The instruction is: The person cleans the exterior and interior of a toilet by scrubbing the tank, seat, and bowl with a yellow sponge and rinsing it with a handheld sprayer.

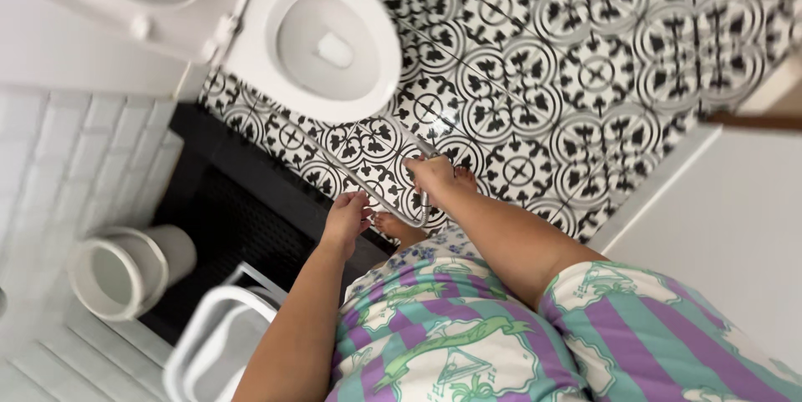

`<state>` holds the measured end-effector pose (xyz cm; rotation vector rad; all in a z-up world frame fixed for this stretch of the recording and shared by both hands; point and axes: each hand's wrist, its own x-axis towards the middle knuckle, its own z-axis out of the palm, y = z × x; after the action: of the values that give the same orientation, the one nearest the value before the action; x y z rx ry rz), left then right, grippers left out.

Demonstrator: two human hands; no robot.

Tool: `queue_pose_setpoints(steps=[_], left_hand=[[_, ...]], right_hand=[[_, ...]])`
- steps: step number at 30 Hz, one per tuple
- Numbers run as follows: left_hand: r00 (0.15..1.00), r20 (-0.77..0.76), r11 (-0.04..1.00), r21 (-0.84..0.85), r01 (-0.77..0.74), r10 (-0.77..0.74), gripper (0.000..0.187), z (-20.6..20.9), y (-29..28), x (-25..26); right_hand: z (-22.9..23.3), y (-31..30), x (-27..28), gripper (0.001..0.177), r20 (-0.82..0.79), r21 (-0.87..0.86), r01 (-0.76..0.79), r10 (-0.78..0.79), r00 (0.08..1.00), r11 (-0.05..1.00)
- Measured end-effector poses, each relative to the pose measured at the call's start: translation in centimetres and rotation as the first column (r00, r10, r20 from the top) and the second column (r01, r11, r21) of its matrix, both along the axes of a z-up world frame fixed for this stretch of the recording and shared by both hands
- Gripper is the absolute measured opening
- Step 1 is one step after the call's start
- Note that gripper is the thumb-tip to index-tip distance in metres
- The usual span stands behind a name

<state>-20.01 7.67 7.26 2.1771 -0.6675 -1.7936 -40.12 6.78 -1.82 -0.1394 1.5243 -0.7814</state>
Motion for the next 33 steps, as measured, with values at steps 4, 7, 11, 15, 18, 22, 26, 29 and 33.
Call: queue_pose_setpoints(steps=[4, 7, 11, 15, 18, 22, 26, 29, 33], left_hand=[[0.982, 0.003, 0.981, 0.041, -0.191, 0.191, 0.024, -0.7, 2.0, 2.6], [0.926, -0.119, 0.932, -0.017, -0.363, 0.359, 0.023, -3.2, 4.4, 5.1], [0.818, -0.273, 0.84, -0.06, -0.54, 0.507, 0.026, -7.3, 7.4, 7.3], [0.76, -0.223, 0.78, 0.007, -0.625, 0.611, 0.026, -9.9, 9.5, 8.3], [0.673, -0.254, 0.698, 0.011, -0.716, 0.695, 0.027, -10.4, 10.2, 8.5], [0.621, -0.271, 0.658, 0.069, -0.75, 0.735, 0.029, -10.1, 10.4, 9.6], [0.572, -0.312, 0.624, 0.096, -0.776, 0.759, 0.031, -10.3, 10.4, 10.9], [0.521, -0.346, 0.583, 0.101, -0.806, 0.78, 0.031, -11.1, 10.7, 11.6], [0.481, -0.327, 0.535, 0.099, -0.839, 0.814, 0.03, -11.8, 11.2, 12.5]], right_hand=[[-0.5, -0.8, 1.8, 0.026, -0.091, -0.019, -0.092, 0.09, 0.992, 0.996], [0.3, -1.3, 3.0, 0.033, -0.395, -0.014, -0.382, 0.345, 0.851, 0.924], [4.8, -3.4, 4.7, 0.036, -0.719, 0.079, -0.797, 0.588, 0.37, 0.598], [8.4, -5.0, 7.9, 0.029, -0.705, 0.345, -0.88, 0.709, -0.013, 0.327], [9.2, -5.7, 10.2, 0.038, -0.716, 0.504, -0.86, 0.594, -0.366, 0.077], [8.7, -6.4, 13.1, 0.028, -0.623, 0.654, -0.753, 0.51, -0.592, -0.075], [9.2, -7.8, 16.6, 0.026, -0.584, 0.71, -0.678, 0.38, -0.717, -0.189], [10.5, -8.8, 19.3, 0.034, -0.632, 0.658, -0.749, 0.485, -0.605, -0.077], [11.0, -9.8, 20.8, 0.03, -0.631, 0.682, -0.731, 0.492, -0.6, -0.016]])
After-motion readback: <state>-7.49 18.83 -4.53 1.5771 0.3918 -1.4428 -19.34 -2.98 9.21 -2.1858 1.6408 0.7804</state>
